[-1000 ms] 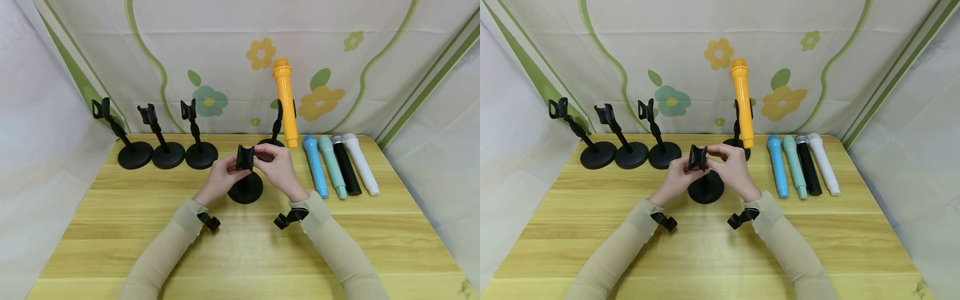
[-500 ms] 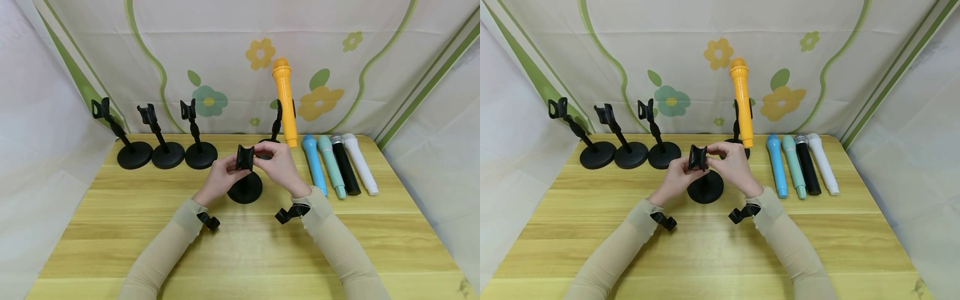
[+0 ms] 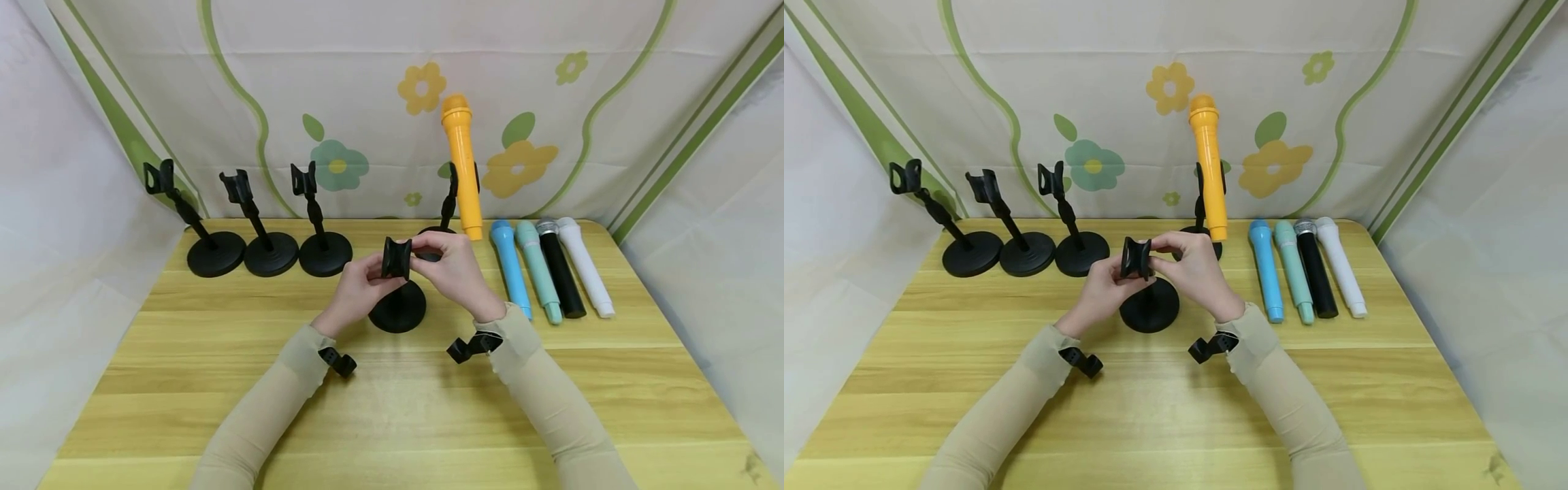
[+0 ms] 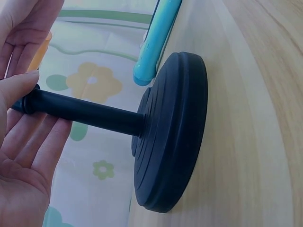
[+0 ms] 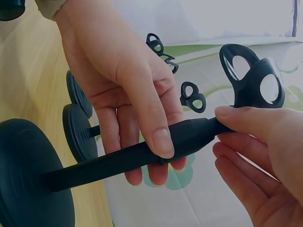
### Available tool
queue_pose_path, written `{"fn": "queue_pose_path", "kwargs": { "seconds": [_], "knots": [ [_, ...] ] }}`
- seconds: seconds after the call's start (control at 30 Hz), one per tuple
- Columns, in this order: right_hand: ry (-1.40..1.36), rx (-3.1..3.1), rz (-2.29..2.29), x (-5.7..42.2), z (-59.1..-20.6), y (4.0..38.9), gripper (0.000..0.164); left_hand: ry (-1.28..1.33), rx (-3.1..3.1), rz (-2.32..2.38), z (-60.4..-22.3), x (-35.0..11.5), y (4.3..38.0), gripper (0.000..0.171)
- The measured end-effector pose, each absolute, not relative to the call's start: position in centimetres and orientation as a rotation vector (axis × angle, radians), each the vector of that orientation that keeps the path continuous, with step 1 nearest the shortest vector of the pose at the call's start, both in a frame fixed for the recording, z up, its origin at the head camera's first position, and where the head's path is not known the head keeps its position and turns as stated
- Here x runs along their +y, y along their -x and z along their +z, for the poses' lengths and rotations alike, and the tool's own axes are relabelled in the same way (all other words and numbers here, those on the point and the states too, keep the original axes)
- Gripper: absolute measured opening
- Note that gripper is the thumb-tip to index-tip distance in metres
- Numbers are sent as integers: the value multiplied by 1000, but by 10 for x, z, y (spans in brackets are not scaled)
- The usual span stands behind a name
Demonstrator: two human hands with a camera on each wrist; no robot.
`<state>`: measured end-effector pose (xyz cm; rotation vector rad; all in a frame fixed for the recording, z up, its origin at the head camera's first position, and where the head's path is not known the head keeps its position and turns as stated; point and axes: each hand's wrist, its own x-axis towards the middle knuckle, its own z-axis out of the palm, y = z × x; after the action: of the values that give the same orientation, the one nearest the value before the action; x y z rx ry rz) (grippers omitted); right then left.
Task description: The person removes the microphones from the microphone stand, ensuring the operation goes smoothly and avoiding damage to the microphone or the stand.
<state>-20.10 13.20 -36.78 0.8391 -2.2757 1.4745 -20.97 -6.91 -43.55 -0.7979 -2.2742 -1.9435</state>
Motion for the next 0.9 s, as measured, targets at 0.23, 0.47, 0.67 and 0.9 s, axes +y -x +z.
{"fn": "queue_pose_path", "kwargs": {
  "seconds": [0.23, 0.47, 0.67, 0.9],
  "knots": [
    [-847, -2304, 1521, 132, -367, 202, 15, 799, -2282, -1938, -434, -71, 209, 35],
    [-906, -2307, 1532, 134, -367, 205, 18, 761, -2319, -1933, -417, -70, 199, 34],
    [-962, -2298, 1521, 137, -368, 209, 20, 749, -2337, -1928, -405, -68, 191, 30],
    [-973, -2315, 1552, 139, -368, 211, 22, 743, -2342, -1909, -405, -67, 191, 27]
  ]
}}
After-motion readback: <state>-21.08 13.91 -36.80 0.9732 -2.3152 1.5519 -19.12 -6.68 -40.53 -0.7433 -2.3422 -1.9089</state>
